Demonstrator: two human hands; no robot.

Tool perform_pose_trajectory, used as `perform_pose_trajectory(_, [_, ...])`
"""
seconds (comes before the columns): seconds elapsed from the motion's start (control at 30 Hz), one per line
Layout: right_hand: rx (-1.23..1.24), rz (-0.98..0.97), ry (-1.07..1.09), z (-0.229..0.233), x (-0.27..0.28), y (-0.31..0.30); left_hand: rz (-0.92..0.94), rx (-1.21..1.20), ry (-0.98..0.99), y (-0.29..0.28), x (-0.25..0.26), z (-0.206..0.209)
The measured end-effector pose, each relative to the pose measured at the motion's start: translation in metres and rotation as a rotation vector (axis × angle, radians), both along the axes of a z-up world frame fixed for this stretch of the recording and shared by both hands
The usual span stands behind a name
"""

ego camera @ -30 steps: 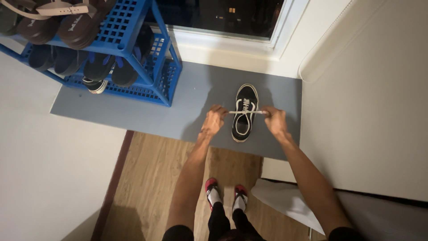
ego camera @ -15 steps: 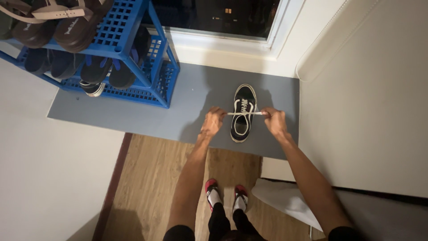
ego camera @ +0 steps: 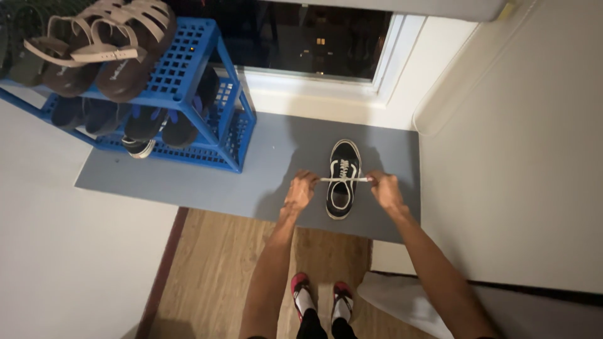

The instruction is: Tie the laces on a pair of sneakers and organize multiple pairs of shoes on a blue plastic rack.

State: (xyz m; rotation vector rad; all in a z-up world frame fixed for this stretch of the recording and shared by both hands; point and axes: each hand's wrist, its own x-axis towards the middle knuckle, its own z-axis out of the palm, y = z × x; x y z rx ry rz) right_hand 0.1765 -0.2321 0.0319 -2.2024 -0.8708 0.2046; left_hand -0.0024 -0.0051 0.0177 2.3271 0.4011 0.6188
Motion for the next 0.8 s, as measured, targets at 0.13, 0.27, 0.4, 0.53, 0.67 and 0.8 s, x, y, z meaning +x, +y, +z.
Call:
perform_pose_trajectory(0.13, [-0.072,0.049,0.019,0.018,-0.002,0.002,0.010,0.003,-0.013,0.002,0.008,-0.015])
perform_pose_trajectory(0.27, [-0.230,0.106,-0.031,-0.002,0.010,0.008,0.048,-0.012,0.059,0.003,0.011,-0.019])
perform_pose_trajectory(0.4, [-0.308,0.132,-0.024,-0.026,0.020,0.007,0.070,0.058,0.020,0.012,0.019,-0.052])
perform_pose_trajectory(0.53, [-0.329,-0.025,0.135,-0.024,0.015,0.011,0.056,0.062,-0.013,0.007,0.013,-0.020])
perform_pose_trajectory(0.67, [-0.197,-0.053,0.285,-0.025,0.014,0.011,0.072,-0.170,0.145,0.004,0.020,-0.010])
perform_pose_trajectory(0.8, [0.121,-0.038,0.847,-0.071,0.024,0.005,0.115,-0.299,0.044,-0.006,0.028,-0.007])
